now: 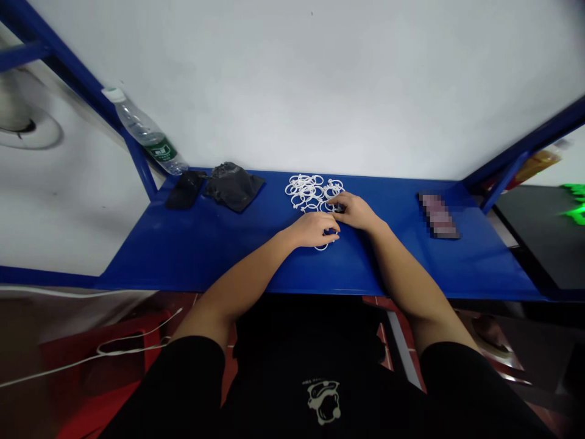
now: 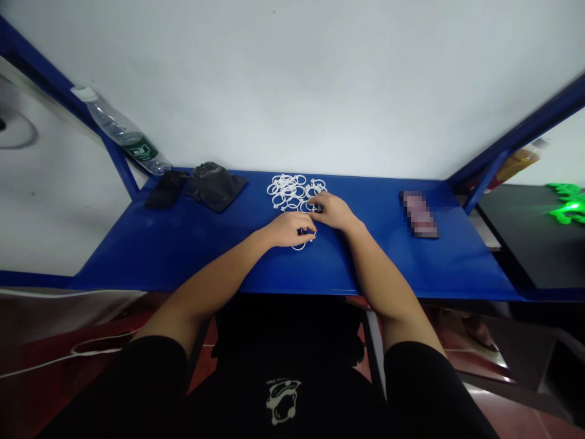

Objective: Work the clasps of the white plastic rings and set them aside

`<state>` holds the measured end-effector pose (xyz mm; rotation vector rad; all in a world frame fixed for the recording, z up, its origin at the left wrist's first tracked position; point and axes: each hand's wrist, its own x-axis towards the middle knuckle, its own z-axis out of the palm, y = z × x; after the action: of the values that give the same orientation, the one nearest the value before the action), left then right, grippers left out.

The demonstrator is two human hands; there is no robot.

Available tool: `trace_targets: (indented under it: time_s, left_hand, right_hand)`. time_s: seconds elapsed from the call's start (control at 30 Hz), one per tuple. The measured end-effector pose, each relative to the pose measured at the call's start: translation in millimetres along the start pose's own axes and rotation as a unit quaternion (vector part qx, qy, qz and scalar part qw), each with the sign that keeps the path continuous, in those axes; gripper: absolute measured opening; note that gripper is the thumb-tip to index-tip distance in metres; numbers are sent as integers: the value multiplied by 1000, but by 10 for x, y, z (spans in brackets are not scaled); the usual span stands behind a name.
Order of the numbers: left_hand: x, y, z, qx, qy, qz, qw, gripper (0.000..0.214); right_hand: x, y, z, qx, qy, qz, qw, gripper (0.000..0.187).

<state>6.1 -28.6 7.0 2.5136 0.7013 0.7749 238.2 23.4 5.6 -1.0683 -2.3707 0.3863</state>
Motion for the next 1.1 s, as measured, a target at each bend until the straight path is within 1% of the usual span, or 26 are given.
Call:
trace_targets:
  time_s: [0.07, 0.13, 0.2, 0.3, 0.4, 0.53, 0.63, 0.73, 0.83, 0.9, 1.0, 1.1]
  left_hand:
    - [4, -3, -13, -5, 44, 8, 999, 4]
    - [8, -16, -34, 2, 85, 7, 996, 8]
    - [13, -44, -54, 22, 112, -3, 993, 11]
    - [19, -113, -66, 50, 125, -33, 990, 13]
    - [18, -186, -69, 67, 137, -66, 986, 9]
    - [9, -241, -79, 78, 169, -97, 978, 3]
    - [7, -252, -85, 75, 178, -113, 975, 2]
    - [11, -249, -83, 72, 169, -131, 974, 3]
    - [17, -241, -82, 67, 161, -143, 974, 7]
    - [20, -239, -85, 64, 161, -147, 974, 10]
    - [21, -240, -95, 61, 170, -144, 973, 12]
    - [19, -245, -104, 61, 183, -133, 972, 12]
  right_hand:
    - [6, 8, 7, -2, 1, -3, 1000, 24]
    - [16, 12, 10, -5, 2, -6, 1000, 19]
    - [26, 9, 8, -6, 5, -10, 1000, 15]
    - [35, -8, -6, -5, 17, -11, 1000, 14]
    - [37, -25, -21, -6, 35, -9, 999, 13]
    - [36, -32, -28, -10, 67, -7, 998, 15]
    - [37, -34, -30, -17, 87, -4, 996, 17]
    - [35, -60, -37, -15, 119, -1, 993, 19]
    - [29, -131, -38, 8, 160, -1, 987, 22]
    - [28, -196, -24, 36, 176, 3, 984, 24]
    - [34, -281, 16, 79, 163, -1, 984, 25]
    - [44, -314, 53, 93, 145, -9, 985, 26]
